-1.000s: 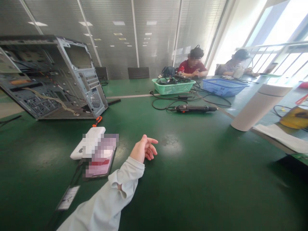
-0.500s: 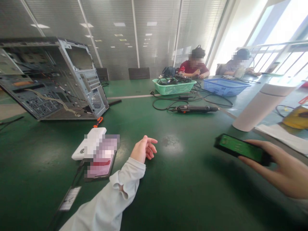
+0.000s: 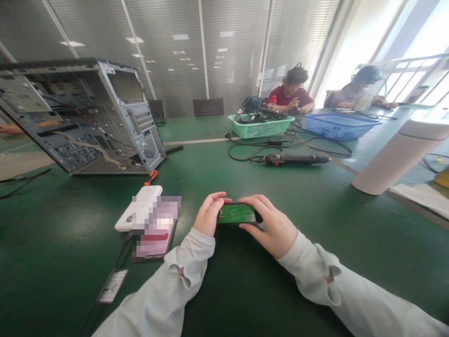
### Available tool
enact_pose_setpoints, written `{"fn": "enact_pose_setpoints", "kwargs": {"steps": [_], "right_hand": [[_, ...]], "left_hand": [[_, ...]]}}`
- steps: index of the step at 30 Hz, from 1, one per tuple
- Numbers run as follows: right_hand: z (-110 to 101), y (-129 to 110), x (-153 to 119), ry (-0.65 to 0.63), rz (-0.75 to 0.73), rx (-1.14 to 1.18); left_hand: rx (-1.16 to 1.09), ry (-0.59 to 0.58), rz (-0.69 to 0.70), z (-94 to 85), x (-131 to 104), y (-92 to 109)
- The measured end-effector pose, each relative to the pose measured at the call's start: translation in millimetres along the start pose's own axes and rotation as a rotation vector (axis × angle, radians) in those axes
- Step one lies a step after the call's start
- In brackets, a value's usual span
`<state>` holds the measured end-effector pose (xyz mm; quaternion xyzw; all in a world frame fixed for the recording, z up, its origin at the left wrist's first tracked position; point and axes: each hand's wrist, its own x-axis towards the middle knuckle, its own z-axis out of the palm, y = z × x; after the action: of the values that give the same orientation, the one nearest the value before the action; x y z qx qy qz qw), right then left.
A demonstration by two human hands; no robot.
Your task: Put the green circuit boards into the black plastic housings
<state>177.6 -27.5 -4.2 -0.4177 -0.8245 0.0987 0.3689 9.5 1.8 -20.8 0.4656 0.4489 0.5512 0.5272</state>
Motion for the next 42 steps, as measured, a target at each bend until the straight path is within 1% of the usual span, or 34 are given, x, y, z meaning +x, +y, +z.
{"fn": "enact_pose_setpoints", "kwargs": {"steps": [2, 4, 7, 10, 12, 14, 16, 18, 19, 22, 23, 24, 25, 26, 28, 30, 32, 34, 36, 38, 40, 42], "right_hand": [[0, 5, -3, 0.021, 0.003, 0.043], [-1, 9, -5, 0.035, 0.033, 0.098], [0, 11, -7, 0.077, 0.077, 0.164], [0, 11, -7, 0.113, 0.124, 0.185], [-1, 12, -5, 0.121, 0.206, 0.217], [-4, 12, -4, 0.125, 0.327, 0.315], [-8, 12, -1, 0.103, 0.472, 0.487], [-11, 12, 2, 0.037, 0.636, 0.692], [-13, 12, 4, -0.015, 0.742, 0.79], [-17, 12, 10, -0.237, 1.11, 1.055], [-18, 12, 11, -0.322, 1.208, 1.14], [-19, 11, 12, -0.401, 1.275, 1.222], [-20, 10, 13, -0.465, 1.306, 1.301], [-21, 9, 14, -0.505, 1.308, 1.375], [-23, 7, 14, -0.516, 1.279, 1.486], [-25, 5, 14, -0.444, 1.226, 1.562], [-24, 5, 13, -0.356, 1.189, 1.586], [-22, 6, 12, -0.283, 1.176, 1.551], [-17, 9, 9, -0.218, 1.145, 1.494], [-12, 14, 6, -0.145, 1.067, 1.46], [-7, 20, 4, -0.072, 0.978, 1.425], [-3, 24, 2, -0.023, 0.934, 1.377]], "left_hand": [[0.057, -0.02, 0.034, 0.8, -1, -1], [0.122, 0.009, 0.06, 1.9, -3, -1], [0.199, 0.032, 0.041, 2.2, -5, 1], [0.216, -0.001, -0.012, 2.1, -8, 6], [0.184, -0.053, -0.028, 3.3, -12, 8], [0.163, -0.1, 0.04, 5.6, -17, 10], [0.2, -0.148, 0.098, 8.1, -22, 10], [0.236, -0.177, 0.11, 9.9, -24, 11], [0.232, -0.178, 0.101, 10.4, -24, 11], [0.173, -0.167, 0.04, 10.3, -21, 11], [0.152, -0.152, 0.02, 9.9, -19, 10], [0.14, -0.143, -0.003, 9.4, -17, 10], [0.132, -0.115, -0.018, 8.9, -15, 9], [0.124, -0.093, -0.036, 8.5, -14, 8], [0.098, -0.063, -0.062, 8.2, -12, 5], [0.076, -0.053, -0.06, 8.4, -12, 4], [0.079, -0.049, -0.031, 8.8, -14, 3], [0.113, -0.092, 0.014, 8.9, -16, 2], [0.182, -0.143, 0.087, 8.5, -18, 1], [0.299, -0.18, 0.15, 8.1, -20, 0], [0.442, -0.194, 0.176, 8.3, -23, 0], [0.568, -0.227, 0.172, 9.3, -27, 3]]}}
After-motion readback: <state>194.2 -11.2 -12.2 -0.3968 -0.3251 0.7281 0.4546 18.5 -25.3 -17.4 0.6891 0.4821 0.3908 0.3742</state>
